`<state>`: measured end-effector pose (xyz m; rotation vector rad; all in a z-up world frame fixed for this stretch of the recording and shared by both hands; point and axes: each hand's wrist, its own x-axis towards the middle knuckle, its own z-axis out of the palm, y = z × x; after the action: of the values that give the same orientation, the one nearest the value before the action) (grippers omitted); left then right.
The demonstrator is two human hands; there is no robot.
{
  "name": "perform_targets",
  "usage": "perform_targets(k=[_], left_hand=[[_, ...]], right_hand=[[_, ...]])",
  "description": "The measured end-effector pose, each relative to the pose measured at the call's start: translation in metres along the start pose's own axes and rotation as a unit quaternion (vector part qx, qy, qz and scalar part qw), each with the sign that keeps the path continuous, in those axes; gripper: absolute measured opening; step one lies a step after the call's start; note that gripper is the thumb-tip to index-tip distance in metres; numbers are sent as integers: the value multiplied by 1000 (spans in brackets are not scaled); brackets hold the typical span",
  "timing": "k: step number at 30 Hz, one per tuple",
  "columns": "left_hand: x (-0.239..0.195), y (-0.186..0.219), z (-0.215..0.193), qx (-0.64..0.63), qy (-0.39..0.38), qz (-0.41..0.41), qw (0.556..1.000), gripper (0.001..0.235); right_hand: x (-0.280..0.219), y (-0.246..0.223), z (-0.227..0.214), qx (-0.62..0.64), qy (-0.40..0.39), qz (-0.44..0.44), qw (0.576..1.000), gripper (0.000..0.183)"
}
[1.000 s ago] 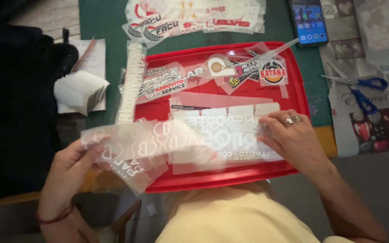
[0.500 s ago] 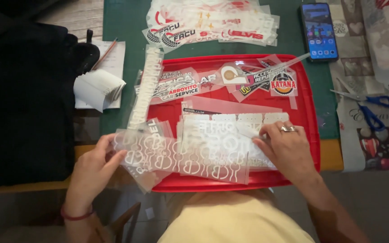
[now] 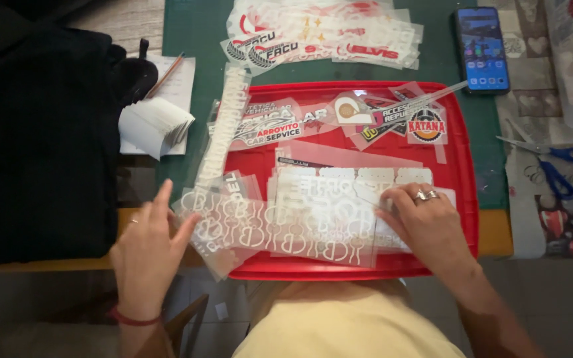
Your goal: A person is sorting and organizing various stickers and decals into a red plastic tray on a desk with a cutting mat.
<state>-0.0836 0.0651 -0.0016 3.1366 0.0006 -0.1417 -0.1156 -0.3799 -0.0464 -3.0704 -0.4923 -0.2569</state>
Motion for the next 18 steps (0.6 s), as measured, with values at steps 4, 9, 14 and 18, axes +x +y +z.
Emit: perform_targets(k=[4,9,14,18], left_hand=[[-3,4,-5,34,129,32,991,74],[12,20,-7,-74,144,185,969,66],[68,34,29,-47,171,257,950,60],[106,38,44,1,156,301,941,61]], right_hand=[[3,5,5,37,-59,34,997,26],[4,6,6,92,-97,34,990,18],[4,-2,10,65,-45,44,996,31],[-2,-3,23,17,-31,34,999,35]])
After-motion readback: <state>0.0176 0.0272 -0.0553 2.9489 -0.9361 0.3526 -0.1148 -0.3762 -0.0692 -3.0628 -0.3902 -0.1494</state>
